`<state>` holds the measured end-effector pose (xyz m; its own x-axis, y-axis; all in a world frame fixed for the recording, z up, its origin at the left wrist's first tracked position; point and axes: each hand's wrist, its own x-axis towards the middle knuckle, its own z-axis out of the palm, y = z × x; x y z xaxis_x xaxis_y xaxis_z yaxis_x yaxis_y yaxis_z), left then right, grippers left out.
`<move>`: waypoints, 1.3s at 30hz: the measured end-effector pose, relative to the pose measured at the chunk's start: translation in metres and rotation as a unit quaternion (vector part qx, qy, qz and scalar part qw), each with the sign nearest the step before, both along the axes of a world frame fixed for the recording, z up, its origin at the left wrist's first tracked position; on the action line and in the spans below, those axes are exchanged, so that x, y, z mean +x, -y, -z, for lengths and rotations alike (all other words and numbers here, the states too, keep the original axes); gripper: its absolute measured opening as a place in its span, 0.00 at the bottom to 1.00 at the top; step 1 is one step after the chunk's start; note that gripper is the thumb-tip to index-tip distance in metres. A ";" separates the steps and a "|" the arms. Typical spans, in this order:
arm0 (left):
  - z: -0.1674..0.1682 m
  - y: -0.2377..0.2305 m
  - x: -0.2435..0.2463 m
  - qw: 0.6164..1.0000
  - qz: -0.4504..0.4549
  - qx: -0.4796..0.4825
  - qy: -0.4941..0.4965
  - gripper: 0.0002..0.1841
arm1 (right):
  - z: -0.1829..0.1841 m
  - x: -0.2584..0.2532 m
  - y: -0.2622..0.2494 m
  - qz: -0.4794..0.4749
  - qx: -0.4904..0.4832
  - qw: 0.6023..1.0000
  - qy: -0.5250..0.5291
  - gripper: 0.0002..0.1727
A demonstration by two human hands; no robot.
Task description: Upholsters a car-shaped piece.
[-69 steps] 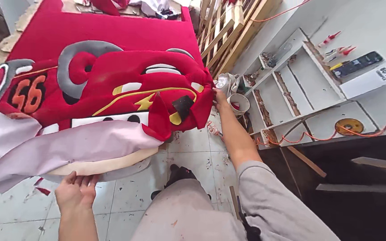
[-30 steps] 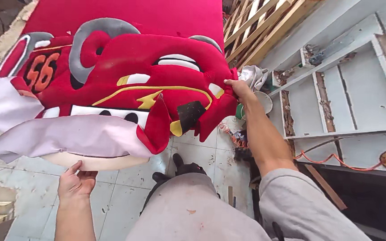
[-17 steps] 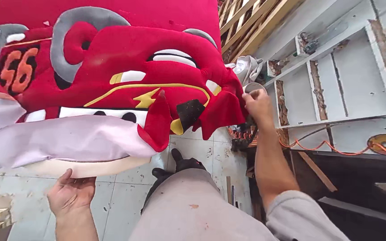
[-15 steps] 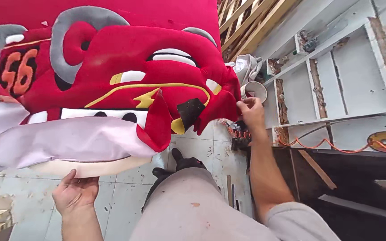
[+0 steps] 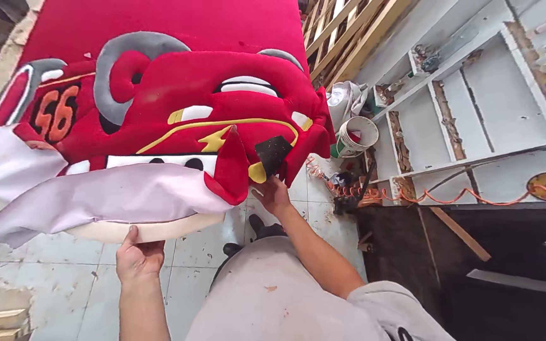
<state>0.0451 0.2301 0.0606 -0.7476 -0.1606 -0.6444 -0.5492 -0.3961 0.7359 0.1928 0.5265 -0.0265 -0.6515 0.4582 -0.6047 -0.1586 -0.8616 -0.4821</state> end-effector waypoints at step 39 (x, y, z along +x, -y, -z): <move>-0.028 0.018 -0.008 1.000 0.010 -0.019 -0.005 0.16 | -0.011 -0.019 0.012 -0.045 -0.021 0.998 -0.036 0.18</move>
<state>0.0376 0.2119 0.0885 -0.7577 -0.1703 -0.6299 -0.5483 -0.3573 0.7561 0.1734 0.5149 -0.0151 -0.7314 0.3711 -0.5721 -0.1127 -0.8932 -0.4353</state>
